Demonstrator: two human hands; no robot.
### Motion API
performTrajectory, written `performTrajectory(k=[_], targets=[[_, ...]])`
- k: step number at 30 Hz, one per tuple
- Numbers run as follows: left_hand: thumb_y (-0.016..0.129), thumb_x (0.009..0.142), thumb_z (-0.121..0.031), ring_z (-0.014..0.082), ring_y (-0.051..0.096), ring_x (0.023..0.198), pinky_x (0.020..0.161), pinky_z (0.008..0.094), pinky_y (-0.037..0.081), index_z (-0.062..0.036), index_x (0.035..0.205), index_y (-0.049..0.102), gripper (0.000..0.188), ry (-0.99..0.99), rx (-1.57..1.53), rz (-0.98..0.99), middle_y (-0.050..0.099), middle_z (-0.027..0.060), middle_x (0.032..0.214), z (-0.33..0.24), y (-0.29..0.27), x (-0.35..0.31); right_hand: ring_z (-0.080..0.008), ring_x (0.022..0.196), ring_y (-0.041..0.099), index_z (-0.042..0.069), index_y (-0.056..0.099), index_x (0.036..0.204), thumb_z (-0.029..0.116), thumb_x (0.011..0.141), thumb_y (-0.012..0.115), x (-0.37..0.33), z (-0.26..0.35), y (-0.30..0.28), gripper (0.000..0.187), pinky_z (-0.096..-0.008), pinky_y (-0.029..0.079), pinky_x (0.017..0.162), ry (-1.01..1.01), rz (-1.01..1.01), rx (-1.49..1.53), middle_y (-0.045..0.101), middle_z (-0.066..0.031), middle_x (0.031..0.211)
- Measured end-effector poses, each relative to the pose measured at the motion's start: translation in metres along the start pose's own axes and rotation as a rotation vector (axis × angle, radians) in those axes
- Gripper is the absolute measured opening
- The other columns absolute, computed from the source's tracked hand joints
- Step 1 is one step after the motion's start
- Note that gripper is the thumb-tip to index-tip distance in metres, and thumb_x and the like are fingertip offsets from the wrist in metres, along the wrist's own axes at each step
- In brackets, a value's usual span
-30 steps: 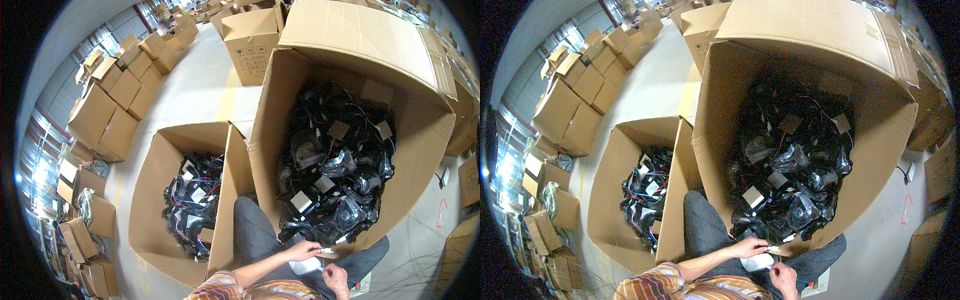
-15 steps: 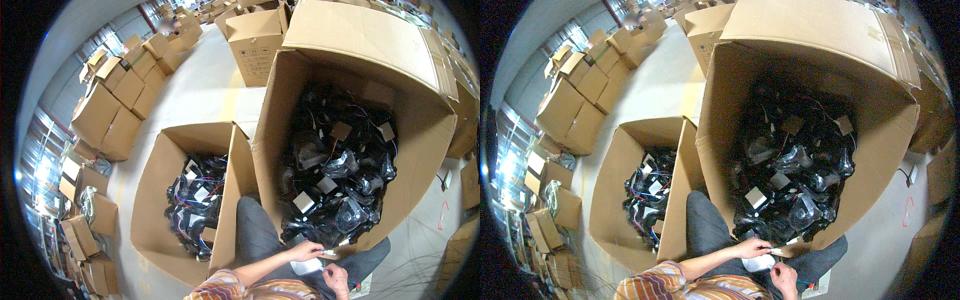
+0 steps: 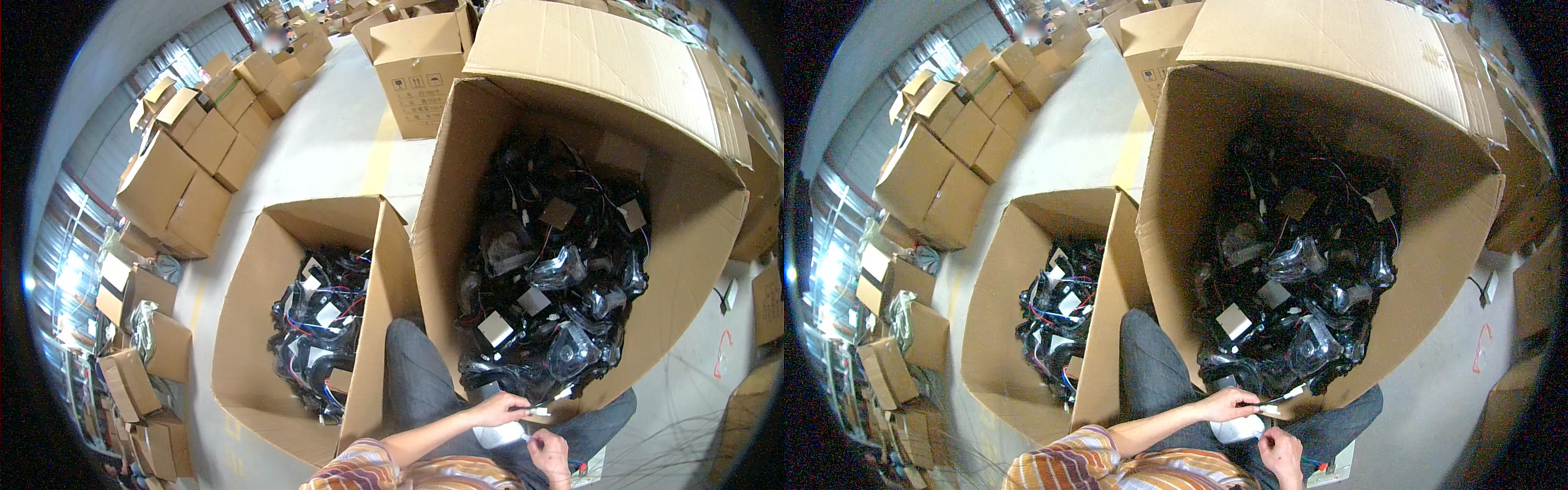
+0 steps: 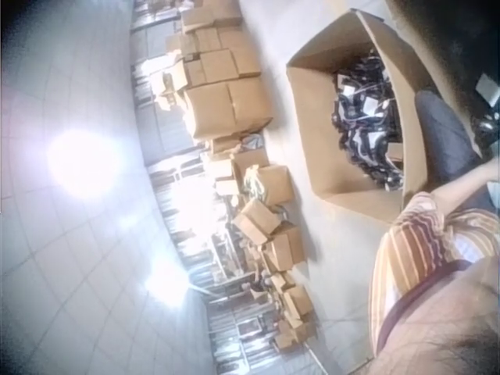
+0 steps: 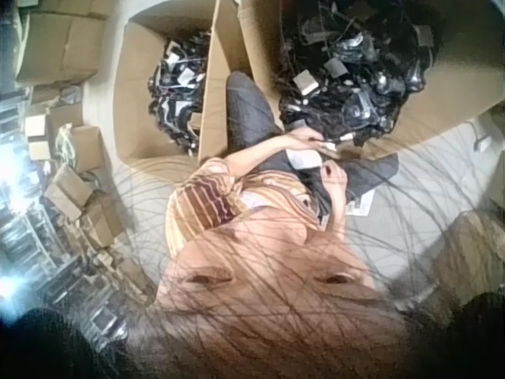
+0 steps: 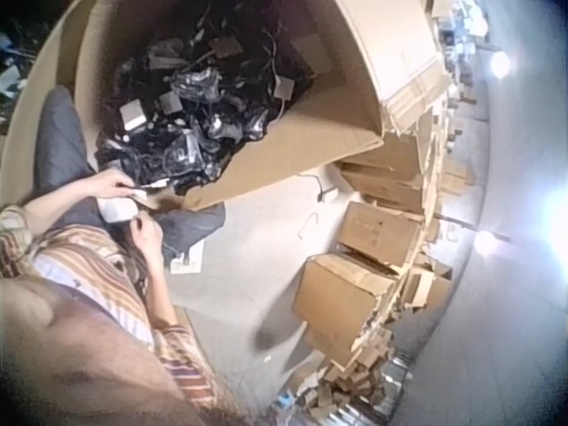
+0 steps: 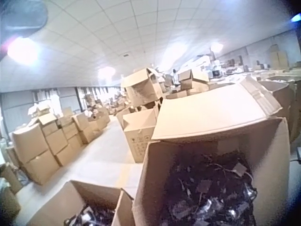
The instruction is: The person tests electronic light parts by connecting them to a power supply with cables, then placing them back into a cardboard box.
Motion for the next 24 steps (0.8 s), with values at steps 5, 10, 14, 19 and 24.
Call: performTrajectory(k=[5, 10, 14, 19, 24], targets=[[0.049, 0.076, -0.014, 0.0168, 0.047, 0.05, 0.048, 0.0285, 0.037, -0.0027, 0.083, 0.053, 0.014, -0.054, -0.027, 0.014, 0.051, 0.0085, 0.058, -0.007, 0.001, 0.001, -0.0251, 0.052, 0.054, 0.007, 0.054, 0.063, 0.015, 0.064, 0.055, -0.003, 0.001, -0.001, 0.008, -0.0322, 0.043, 0.05, 0.022, 0.01, 0.022, 0.054, -0.0097, 0.055], [0.048, 0.076, -0.014, 0.0145, 0.046, 0.049, 0.047, 0.0277, 0.037, -0.0025, 0.082, 0.053, 0.014, -0.023, -0.009, -0.013, 0.05, 0.0074, 0.057, 0.001, 0.006, -0.001, -0.0243, 0.053, 0.055, 0.007, 0.054, 0.063, 0.015, 0.064, 0.055, -0.004, -0.002, 0.001, 0.008, -0.032, 0.043, 0.051, 0.014, 0.029, 0.034, 0.054, -0.0093, 0.056], [0.048, 0.076, -0.015, 0.0148, 0.046, 0.049, 0.048, 0.0277, 0.037, -0.0029, 0.083, 0.052, 0.014, -0.057, -0.018, 0.01, 0.049, 0.0068, 0.057, 0.003, 0.008, -0.001, -0.0242, 0.054, 0.055, 0.007, 0.054, 0.062, 0.015, 0.064, 0.055, -0.004, -0.004, 0.003, 0.008, -0.0319, 0.044, 0.052, 0.013, 0.025, 0.011, 0.055, -0.0093, 0.057], [0.048, 0.076, -0.018, 0.0182, 0.05, 0.053, 0.05, 0.0294, 0.038, -0.0037, 0.083, 0.053, 0.016, -0.087, 0.008, 0.032, 0.051, 0.0089, 0.059, 0.0, 0.006, 0.0, -0.0248, 0.054, 0.055, 0.007, 0.054, 0.063, 0.014, 0.063, 0.055, -0.003, -0.005, 0.004, 0.008, -0.0323, 0.044, 0.052, -0.007, 0.013, 0.003, 0.055, -0.0093, 0.057], [0.047, 0.077, -0.015, 0.0145, 0.047, 0.052, 0.049, 0.0281, 0.037, -0.003, 0.084, 0.052, 0.015, -0.066, 0.001, 0.023, 0.05, 0.0063, 0.058, 0.005, 0.007, 0.002, -0.0254, 0.053, 0.055, 0.007, 0.054, 0.062, 0.014, 0.064, 0.055, 0.0, -0.004, 0.003, 0.008, -0.0324, 0.044, 0.051, -0.009, 0.006, -0.003, 0.054, -0.0096, 0.056]])
Point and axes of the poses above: each hand's wrist, its own x-axis towards the middle knuckle, its own y-axis out of the palm, z = x × y, the point moved 1 cm from there along x, towards the middle knuckle
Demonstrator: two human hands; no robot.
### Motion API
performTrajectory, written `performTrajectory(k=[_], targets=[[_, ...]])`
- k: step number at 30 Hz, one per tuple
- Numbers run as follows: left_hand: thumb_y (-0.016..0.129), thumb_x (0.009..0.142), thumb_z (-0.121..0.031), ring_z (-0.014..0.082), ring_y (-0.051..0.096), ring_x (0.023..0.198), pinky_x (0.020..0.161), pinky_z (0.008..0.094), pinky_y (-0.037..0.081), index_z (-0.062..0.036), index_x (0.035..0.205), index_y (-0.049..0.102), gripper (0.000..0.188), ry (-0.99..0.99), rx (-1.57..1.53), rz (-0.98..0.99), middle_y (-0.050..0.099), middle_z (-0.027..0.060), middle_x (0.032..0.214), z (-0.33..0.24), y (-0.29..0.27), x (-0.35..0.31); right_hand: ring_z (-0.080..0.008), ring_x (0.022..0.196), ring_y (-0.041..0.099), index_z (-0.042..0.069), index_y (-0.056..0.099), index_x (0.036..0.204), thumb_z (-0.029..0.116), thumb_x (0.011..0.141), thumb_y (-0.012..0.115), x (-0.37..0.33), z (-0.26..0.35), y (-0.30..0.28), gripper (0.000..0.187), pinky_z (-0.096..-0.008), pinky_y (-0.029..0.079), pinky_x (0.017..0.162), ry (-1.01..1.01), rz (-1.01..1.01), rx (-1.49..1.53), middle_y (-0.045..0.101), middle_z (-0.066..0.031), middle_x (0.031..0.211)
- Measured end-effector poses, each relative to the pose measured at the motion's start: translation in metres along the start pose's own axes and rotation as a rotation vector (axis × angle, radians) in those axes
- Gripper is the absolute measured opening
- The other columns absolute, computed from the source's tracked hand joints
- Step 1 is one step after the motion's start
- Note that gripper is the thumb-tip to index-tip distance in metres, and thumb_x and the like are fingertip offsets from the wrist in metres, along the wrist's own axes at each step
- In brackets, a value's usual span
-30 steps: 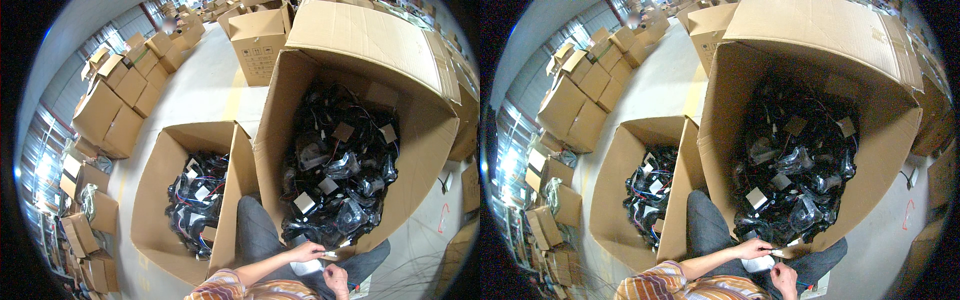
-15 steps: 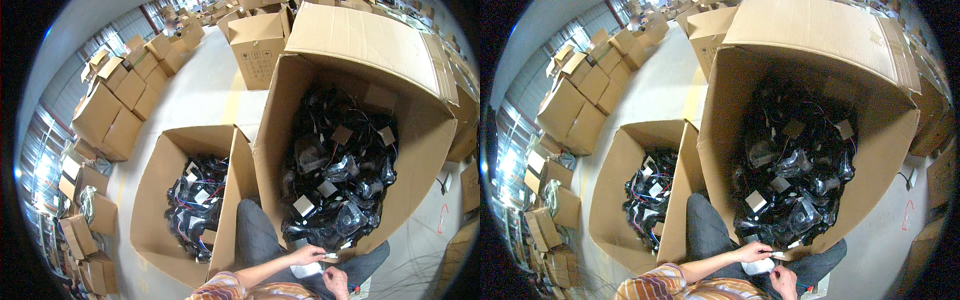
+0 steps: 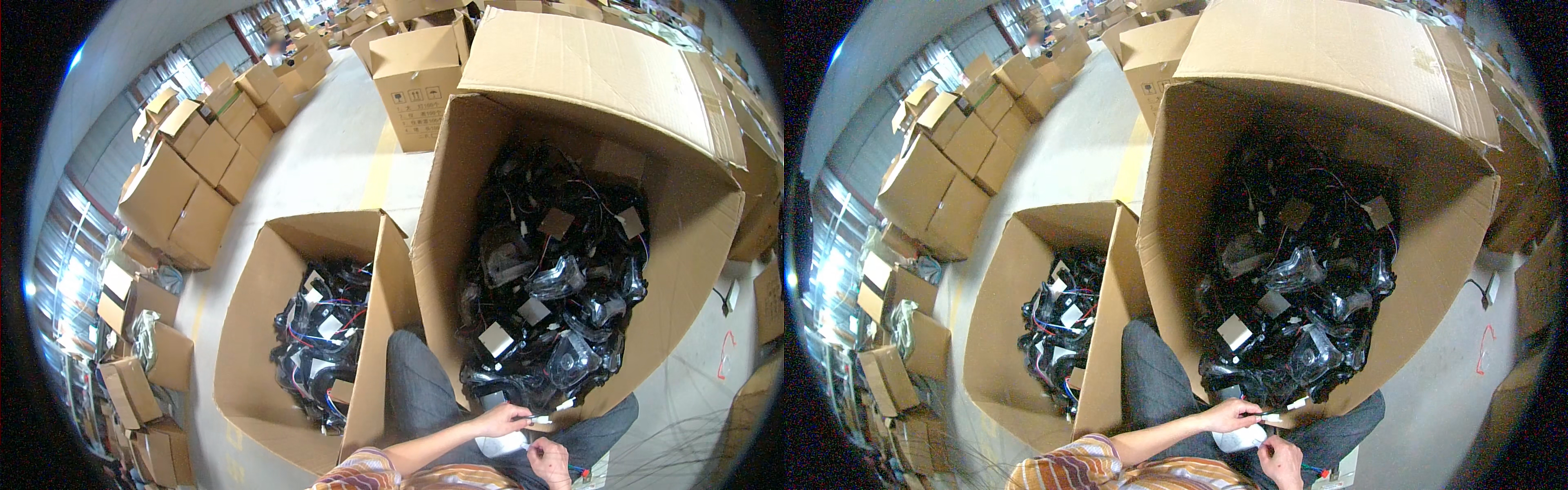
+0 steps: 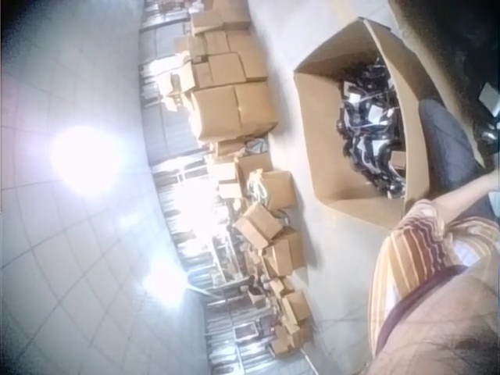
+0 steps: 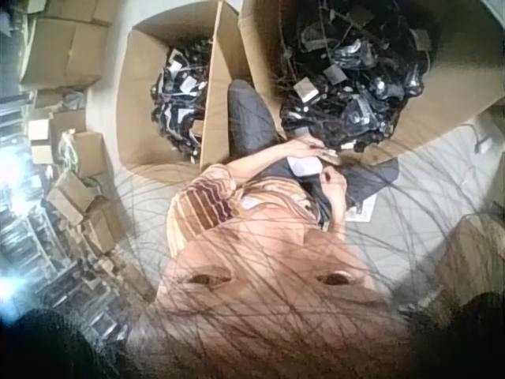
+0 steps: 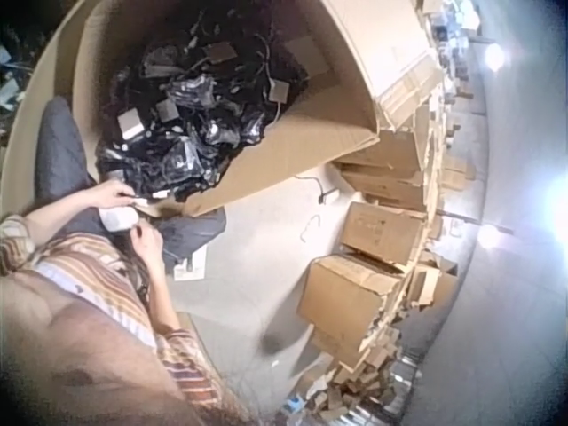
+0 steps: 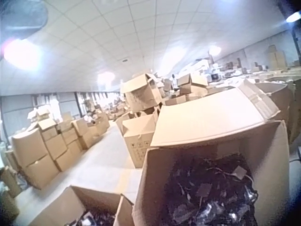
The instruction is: The person tests electronic light parts by connecting them to a power supply with cables, then placing them back into a cardboard box.
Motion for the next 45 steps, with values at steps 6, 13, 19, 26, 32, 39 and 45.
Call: performTrajectory(k=[6, 13, 19, 26, 32, 39, 45], targets=[[0.047, 0.077, -0.016, 0.0159, 0.047, 0.05, 0.048, 0.0292, 0.037, -0.0025, 0.082, 0.052, 0.015, -0.042, 0.017, 0.021, 0.049, 0.008, 0.057, -0.005, -0.002, 0.0, -0.0246, 0.053, 0.055, 0.007, 0.054, 0.063, 0.014, 0.064, 0.055, 0.0, 0.007, -0.004, 0.008, -0.0322, 0.044, 0.051, -0.002, -0.008, 0.04, 0.054, -0.0095, 0.056], [0.046, 0.076, -0.022, 0.0214, 0.052, 0.056, 0.052, 0.0307, 0.039, -0.0057, 0.082, 0.053, 0.019, -0.08, 0.036, 0.051, 0.053, 0.0111, 0.062, -0.007, 0.004, -0.005, -0.0252, 0.06, 0.054, 0.007, 0.053, 0.068, 0.016, 0.067, 0.053, -0.009, 0.019, -0.016, 0.009, -0.0333, 0.042, 0.055, 0.032, 0.065, 0.043, 0.054, -0.012, 0.063], [0.048, 0.078, -0.015, 0.0075, 0.047, 0.065, 0.06, 0.0243, 0.041, -0.0046, 0.079, 0.055, 0.013, -0.165, -0.208, 0.036, 0.052, -0.0004, 0.066, -0.01, -0.005, 0.001, -0.016, 0.051, 0.047, -0.001, 0.053, 0.073, 0.019, 0.07, 0.051, 0.001, 0.012, -0.018, 0.02, -0.0293, 0.038, 0.049, 0.103, 0.209, 0.384, 0.049, -0.0137, 0.057], [0.045, 0.08, -0.012, 0.0031, 0.042, 0.058, 0.053, 0.0185, 0.035, -0.0015, 0.083, 0.056, 0.016, -0.259, -0.505, -0.007, 0.048, -0.0028, 0.06, -0.022, -0.011, -0.012, -0.0023, 0.057, 0.04, 0.0, 0.052, 0.074, 0.007, 0.075, 0.05, 0.009, 0.041, -0.051, 0.007, -0.0174, 0.033, 0.048, 0.133, 0.201, 0.775, 0.047, 0.0039, 0.062], [0.044, 0.08, -0.011, 0.0048, 0.043, 0.06, 0.055, 0.0191, 0.035, -0.001, 0.081, 0.056, 0.016, -0.208, -0.489, 0.099, 0.048, -0.0013, 0.063, -0.035, -0.01, -0.016, -0.001, 0.056, 0.039, 0.0, 0.052, 0.074, 0.005, 0.075, 0.05, 0.007, 0.038, -0.062, 0.006, -0.0157, 0.032, 0.047, 0.136, 0.196, 0.912, 0.046, 0.0038, 0.062], [0.045, 0.078, -0.01, 0.0054, 0.042, 0.061, 0.055, 0.0197, 0.034, 0.0003, 0.074, 0.053, 0.013, -0.222, -0.563, 0.196, 0.048, 0.0, 0.063, -0.038, -0.013, -0.022, -0.0012, 0.055, 0.038, 0.0, 0.052, 0.075, 0.003, 0.075, 0.05, 0.003, 0.037, -0.07, 0.004, -0.016, 0.03, 0.046, 0.142, 0.19, 0.907, 0.047, 0.004, 0.063], [0.047, 0.076, -0.008, 0.0071, 0.043, 0.061, 0.056, 0.0209, 0.035, 0.0014, 0.074, 0.052, 0.01, -0.107, -0.532, 0.312, 0.049, 0.0016, 0.064, -0.037, -0.021, -0.02, -0.0056, 0.052, 0.041, 0.0, 0.052, 0.075, 0.009, 0.073, 0.052, 0.006, 0.032, -0.068, 0.009, -0.0211, 0.035, 0.047, 0.069, 0.266, 0.725, 0.048, -0.0008, 0.057]])
Point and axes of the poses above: each hand's wrist, its own x-axis towards the middle knuckle, its own y-axis out of the palm, z = x × y, the point moved 1 cm from there along x, towards the middle knuckle
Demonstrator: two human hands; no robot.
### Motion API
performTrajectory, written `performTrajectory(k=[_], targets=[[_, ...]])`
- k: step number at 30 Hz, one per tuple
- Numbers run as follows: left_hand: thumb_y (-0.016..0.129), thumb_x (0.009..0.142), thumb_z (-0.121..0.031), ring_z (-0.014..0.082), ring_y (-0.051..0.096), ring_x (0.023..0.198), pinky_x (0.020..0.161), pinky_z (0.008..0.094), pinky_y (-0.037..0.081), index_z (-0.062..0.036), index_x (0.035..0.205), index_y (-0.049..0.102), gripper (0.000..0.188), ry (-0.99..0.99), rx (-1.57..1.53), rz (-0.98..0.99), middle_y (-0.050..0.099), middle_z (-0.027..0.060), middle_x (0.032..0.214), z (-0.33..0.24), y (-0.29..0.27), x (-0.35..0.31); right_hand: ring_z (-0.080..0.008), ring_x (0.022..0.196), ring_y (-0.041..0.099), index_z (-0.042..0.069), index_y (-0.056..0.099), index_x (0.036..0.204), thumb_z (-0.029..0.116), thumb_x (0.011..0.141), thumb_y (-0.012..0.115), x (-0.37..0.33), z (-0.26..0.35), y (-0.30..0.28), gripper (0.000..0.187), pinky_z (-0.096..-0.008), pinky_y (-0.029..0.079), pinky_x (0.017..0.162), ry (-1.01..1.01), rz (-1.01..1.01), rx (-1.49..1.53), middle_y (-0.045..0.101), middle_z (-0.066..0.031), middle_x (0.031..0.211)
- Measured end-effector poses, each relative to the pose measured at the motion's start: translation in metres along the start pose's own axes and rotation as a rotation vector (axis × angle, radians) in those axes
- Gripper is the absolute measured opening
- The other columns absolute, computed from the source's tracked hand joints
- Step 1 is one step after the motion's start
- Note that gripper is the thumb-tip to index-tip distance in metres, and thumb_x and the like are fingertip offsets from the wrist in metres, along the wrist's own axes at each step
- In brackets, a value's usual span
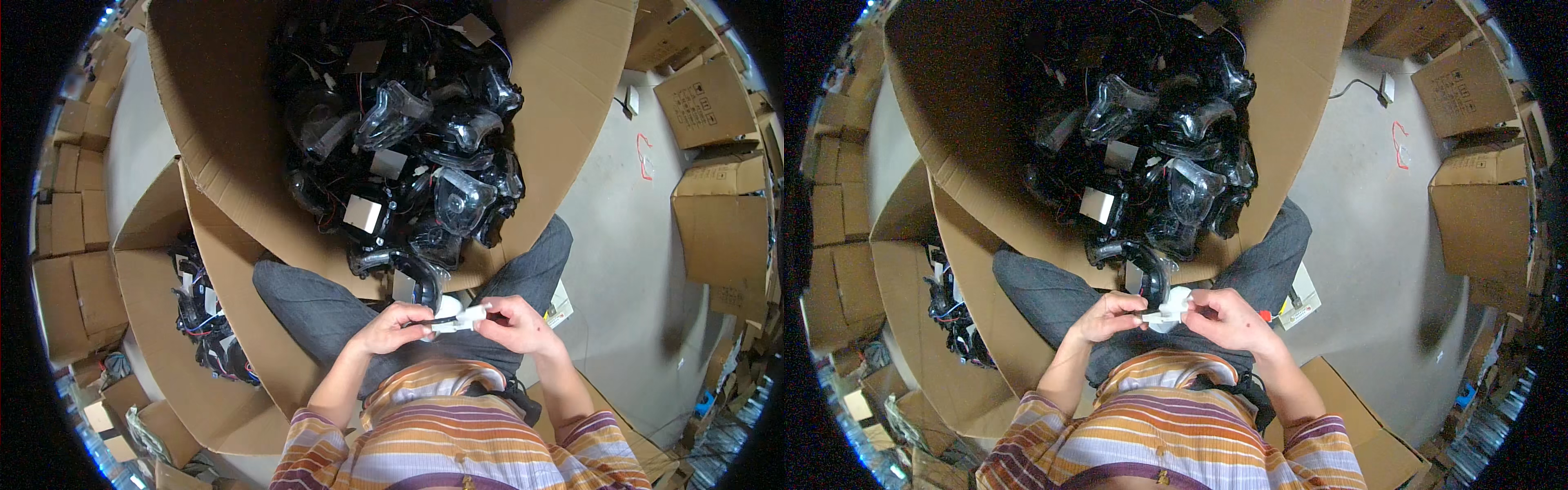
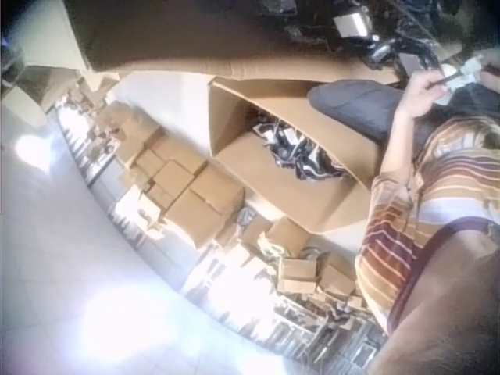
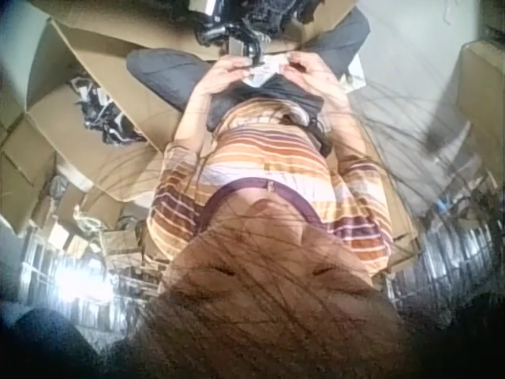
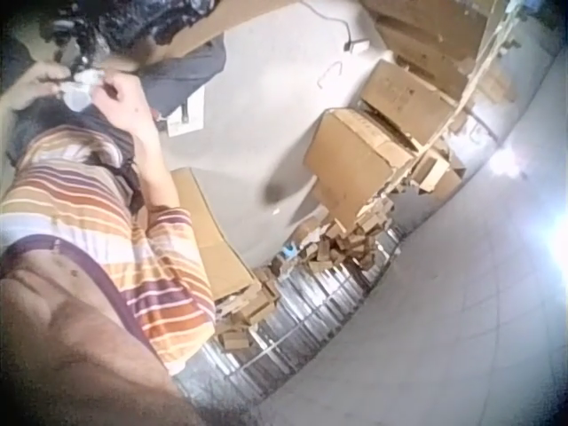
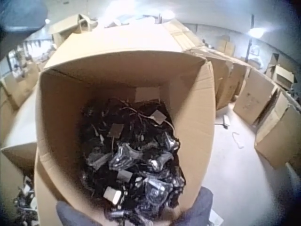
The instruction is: The person tests electronic light parts by connecting them to a power supply with cables, then placing them back into a cardboard box.
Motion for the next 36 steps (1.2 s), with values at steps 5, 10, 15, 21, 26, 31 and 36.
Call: performTrajectory(k=[5, 10, 15, 21, 26, 31, 36], targets=[[0.049, 0.074, -0.007, 0.0095, 0.045, 0.063, 0.057, 0.0228, 0.036, 0.0006, 0.076, 0.052, 0.008, 0.023, 0.172, 0.119, 0.051, 0.0037, 0.067, -0.005, -0.007, 0.009, -0.0094, 0.047, 0.042, 0.001, 0.053, 0.075, 0.01, 0.067, 0.054, 0.003, 0.008, 0.001, 0.012, -0.023, 0.034, 0.043, -0.044, -0.03, -0.244, 0.047, -0.0041, 0.053], [0.046, 0.077, -0.008, 0.0102, 0.045, 0.063, 0.056, 0.0223, 0.036, -0.0012, 0.082, 0.053, 0.011, -0.026, 0.265, 0.076, 0.051, 0.0042, 0.069, -0.021, -0.007, 0.01, -0.0098, 0.044, 0.041, 0.002, 0.054, 0.072, 0.012, 0.069, 0.053, 0.011, 0.016, 0.0, 0.011, -0.0234, 0.034, 0.042, -0.011, -0.13, -0.342, 0.046, -0.005, 0.052], [0.043, 0.081, -0.014, 0.0055, 0.044, 0.065, 0.058, 0.0216, 0.039, -0.0026, 0.101, 0.048, 0.023, -0.081, 0.362, -0.067, 0.052, 0.003, 0.07, -0.012, -0.008, -0.006, -0.0069, 0.049, 0.04, 0.0, 0.053, 0.07, 0.007, 0.068, 0.053, 0.011, 0.002, 0.002, 0.007, -0.0227, 0.033, 0.043, 0.002, -0.159, -0.097, 0.047, -0.0019, 0.053], [0.042, 0.083, -0.017, 0.0077, 0.047, 0.057, 0.052, 0.0221, 0.039, -0.0042, 0.105, 0.046, 0.026, -0.018, 0.317, -0.073, 0.05, 0.0021, 0.065, -0.013, 0.002, -0.002, -0.0035, 0.05, 0.039, -0.001, 0.051, 0.063, 0.003, 0.068, 0.052, -0.004, -0.009, -0.012, 0.007, -0.0181, 0.031, 0.045, -0.025, -0.274, -0.032, 0.045, 0.0023, 0.053], [0.042, 0.083, -0.019, 0.0063, 0.047, 0.059, 0.052, 0.0209, 0.038, -0.0022, 0.098, 0.05, 0.024, 0.072, 0.26, -0.168, 0.05, 0.0005, 0.066, -0.007, 0.0, -0.012, -0.0047, 0.047, 0.041, 0.002, 0.051, 0.062, 0.0, 0.069, 0.051, 0.002, -0.013, 0.001, 0.007, -0.0173, 0.033, 0.044, 0.022, -0.228, 0.057, 0.047, 0.0006, 0.052], [0.044, 0.082, -0.021, 0.0021, 0.041, 0.055, 0.047, 0.017, 0.036, -0.0043, 0.101, 0.05, 0.026, 0.023, 0.079, -0.262, 0.046, -0.0039, 0.067, -0.004, 0.0, -0.008, -0.005, 0.047, 0.042, 0.001, 0.051, 0.063, 0.0, 0.069, 0.051, 0.004, -0.015, 0.001, 0.006, -0.0169, 0.033, 0.045, 0.0, -0.199, 0.055, 0.048, 0.0001, 0.052], [0.044, 0.082, -0.021, 0.002, 0.041, 0.056, 0.048, 0.017, 0.036, -0.0061, 0.101, 0.051, 0.025, -0.012, 0.02, -0.3, 0.046, -0.0049, 0.065, -0.005, 0.002, -0.003, -0.0053, 0.048, 0.043, 0.001, 0.051, 0.064, -0.001, 0.069, 0.049, 0.004, -0.024, 0.002, 0.005, -0.0168, 0.034, 0.045, -0.009, -0.213, 0.149, 0.048, -0.0005, 0.054]])
Point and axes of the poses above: each hand's wrist, its own x-axis towards the middle knuckle, its own y-axis out of the palm, z = x × y, the point moved 1 cm from there along x, towards the middle knuckle
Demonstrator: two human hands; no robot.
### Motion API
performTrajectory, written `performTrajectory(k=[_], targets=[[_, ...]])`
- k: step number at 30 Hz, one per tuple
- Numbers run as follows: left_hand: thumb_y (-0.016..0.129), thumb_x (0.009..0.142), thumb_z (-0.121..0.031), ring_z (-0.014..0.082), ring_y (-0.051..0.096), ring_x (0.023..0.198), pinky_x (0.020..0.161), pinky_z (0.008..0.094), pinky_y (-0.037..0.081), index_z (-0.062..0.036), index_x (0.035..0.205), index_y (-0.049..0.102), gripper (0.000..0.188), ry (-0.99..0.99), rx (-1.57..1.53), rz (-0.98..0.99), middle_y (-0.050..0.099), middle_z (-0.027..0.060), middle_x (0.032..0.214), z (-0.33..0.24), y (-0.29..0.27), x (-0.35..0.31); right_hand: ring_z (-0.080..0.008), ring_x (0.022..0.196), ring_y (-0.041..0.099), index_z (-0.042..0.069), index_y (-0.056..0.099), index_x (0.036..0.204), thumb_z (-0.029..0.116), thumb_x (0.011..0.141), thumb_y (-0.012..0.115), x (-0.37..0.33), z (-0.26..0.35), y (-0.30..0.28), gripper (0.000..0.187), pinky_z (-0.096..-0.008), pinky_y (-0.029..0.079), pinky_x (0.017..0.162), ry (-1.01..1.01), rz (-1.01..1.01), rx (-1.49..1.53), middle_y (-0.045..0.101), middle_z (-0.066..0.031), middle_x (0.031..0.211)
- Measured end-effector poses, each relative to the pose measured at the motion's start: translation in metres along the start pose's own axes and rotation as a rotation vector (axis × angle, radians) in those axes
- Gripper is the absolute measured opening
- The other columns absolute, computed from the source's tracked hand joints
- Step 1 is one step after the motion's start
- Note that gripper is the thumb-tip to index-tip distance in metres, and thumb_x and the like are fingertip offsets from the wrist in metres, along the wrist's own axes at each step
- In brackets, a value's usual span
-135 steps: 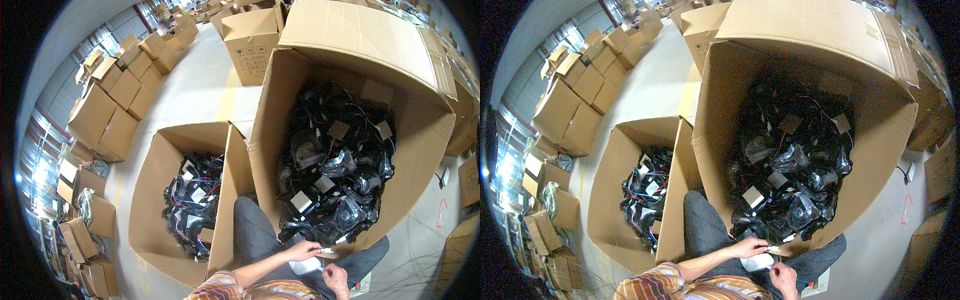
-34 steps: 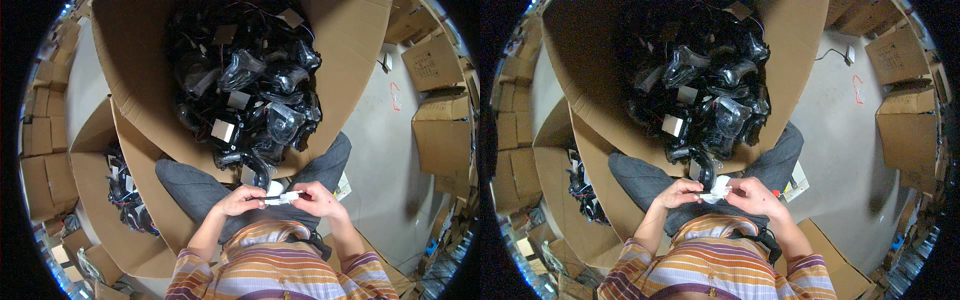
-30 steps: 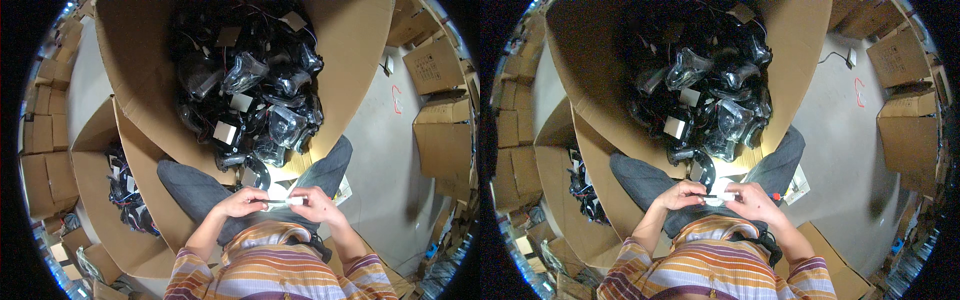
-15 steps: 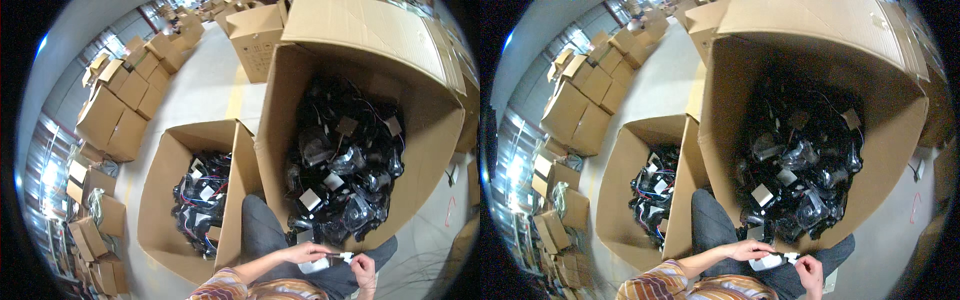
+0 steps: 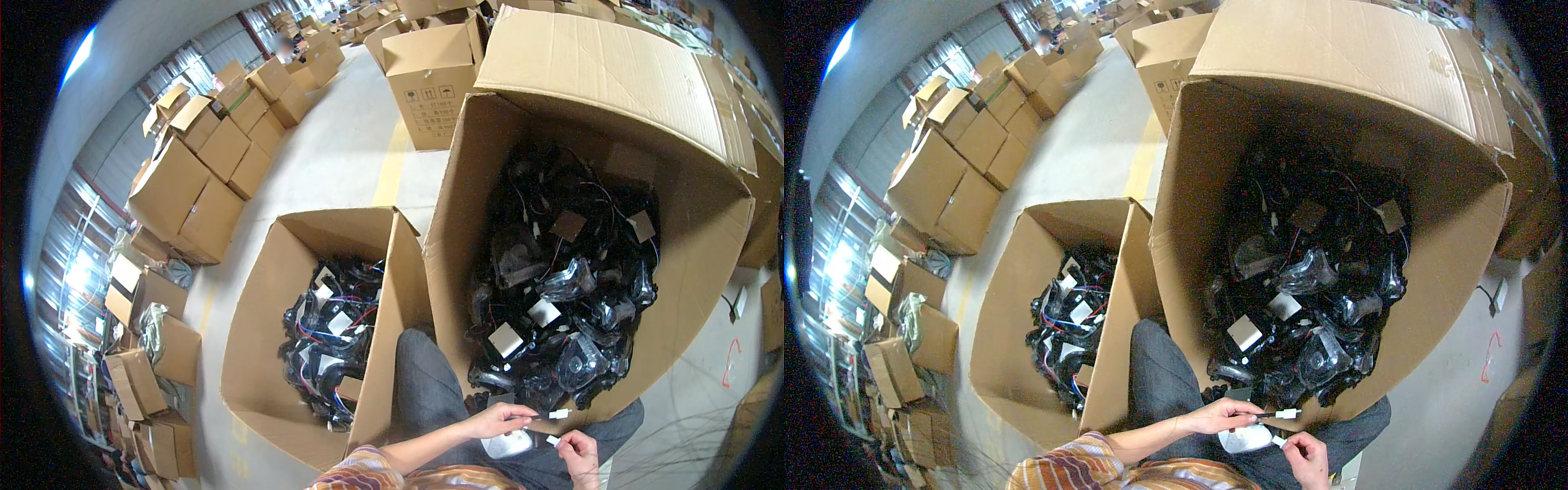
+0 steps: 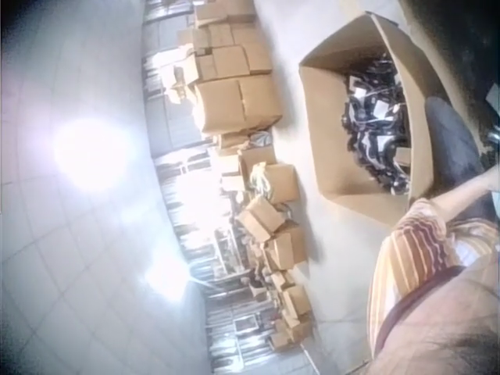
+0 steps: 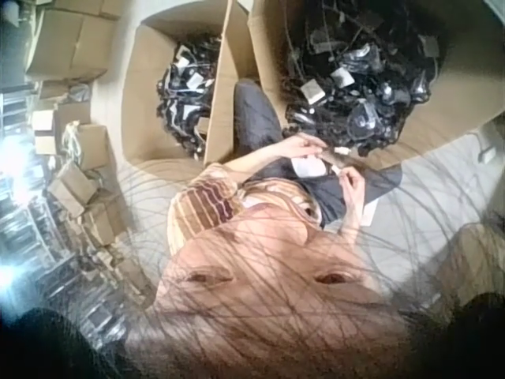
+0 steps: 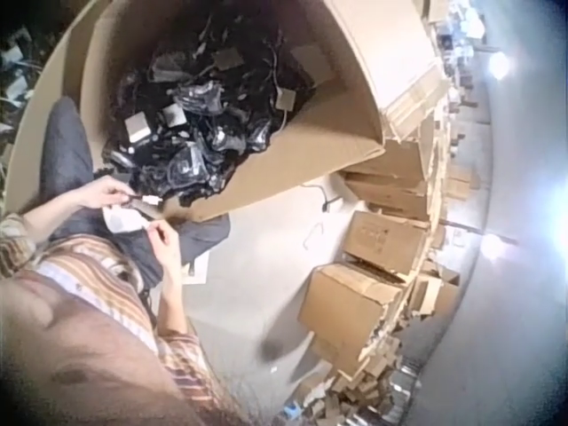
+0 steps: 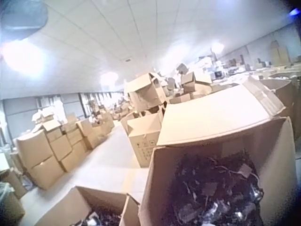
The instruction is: The person tests electronic light parts by connecting them to a power supply with cables, then placing them back into a cardboard box.
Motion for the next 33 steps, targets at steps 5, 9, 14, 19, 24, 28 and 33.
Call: performTrajectory(k=[5, 9, 14, 19, 24, 28, 33], targets=[[0.043, 0.083, -0.022, 0.0036, 0.042, 0.058, 0.05, 0.0185, 0.037, -0.007, 0.1, 0.052, 0.025, 0.03, 0.161, 0.081, 0.046, -0.0035, 0.063, 0.001, 0.003, -0.002, -0.0053, 0.048, 0.043, 0.0, 0.051, 0.064, -0.001, 0.069, 0.05, -0.002, 0.004, 0.004, 0.005, -0.017, 0.034, 0.045, 0.014, 0.03, -0.056, 0.049, -0.0009, 0.054], [0.04, 0.084, -0.023, 0.0047, 0.043, 0.057, 0.051, 0.0195, 0.038, -0.0062, 0.098, 0.052, 0.025, 0.152, 0.25, 0.054, 0.046, -0.0023, 0.062, 0.004, 0.007, -0.003, -0.0053, 0.048, 0.043, 0.001, 0.051, 0.064, 0.0, 0.07, 0.05, -0.002, 0.001, 0.005, 0.005, -0.0171, 0.034, 0.045, 0.016, 0.018, -0.021, 0.049, -0.0009, 0.054], [0.04, 0.084, -0.024, 0.0042, 0.043, 0.056, 0.05, 0.0193, 0.037, -0.0061, 0.098, 0.052, 0.025, 0.158, 0.218, 0.056, 0.047, -0.0026, 0.063, 0.002, 0.007, -0.004, -0.0052, 0.048, 0.043, 0.001, 0.051, 0.064, 0.0, 0.07, 0.05, -0.003, 0.0, 0.006, 0.006, -0.0169, 0.034, 0.045, 0.005, 0.033, -0.023, 0.049, -0.0007, 0.054], [0.042, 0.083, -0.023, 0.0024, 0.041, 0.056, 0.049, 0.0179, 0.035, -0.0063, 0.1, 0.051, 0.025, 0.063, 0.184, 0.02, 0.046, -0.0041, 0.064, 0.005, 0.007, -0.003, -0.0049, 0.048, 0.043, 0.001, 0.051, 0.064, 0.001, 0.069, 0.051, -0.003, 0.001, 0.008, 0.006, -0.0167, 0.034, 0.045, 0.016, 0.042, -0.047, 0.049, -0.0005, 0.054], [0.044, 0.082, -0.021, 0.0018, 0.038, 0.056, 0.049, 0.017, 0.033, -0.0058, 0.1, 0.051, 0.024, 0.039, 0.081, -0.028, 0.046, -0.0058, 0.064, 0.001, 0.012, -0.004, -0.005, 0.048, 0.043, 0.001, 0.051, 0.064, 0.0, 0.069, 0.051, -0.003, 0.002, 0.009, 0.005, -0.0167, 0.034, 0.045, 0.042, 0.038, -0.027, 0.049, -0.0003, 0.054], [0.042, 0.083, -0.023, 0.0016, 0.038, 0.056, 0.048, 0.0175, 0.033, -0.0076, 0.101, 0.051, 0.025, 0.04, 0.114, -0.018, 0.045, -0.0052, 0.064, 0.008, 0.011, -0.003, -0.0051, 0.048, 0.043, 0.001, 0.051, 0.064, 0.0, 0.07, 0.05, -0.002, 0.001, 0.009, 0.006, -0.0167, 0.033, 0.045, 0.039, 0.044, -0.033, 0.048, -0.0002, 0.054], [0.042, 0.083, -0.022, 0.0038, 0.042, 0.059, 0.053, 0.0194, 0.036, -0.0066, 0.099, 0.052, 0.025, 0.026, 0.213, -0.004, 0.05, -0.0013, 0.067, 0.011, 0.009, -0.004, -0.0053, 0.048, 0.042, 0.001, 0.051, 0.064, -0.001, 0.07, 0.05, -0.001, -0.001, 0.009, 0.006, -0.0169, 0.032, 0.044, 0.011, 0.047, -0.06, 0.047, 0.0, 0.053]])
Point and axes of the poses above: each hand's wrist, its own x-axis towards the middle knuckle, its own y-axis out of the palm, z = x × y, the point moved 1 cm from there along x, towards the middle knuckle
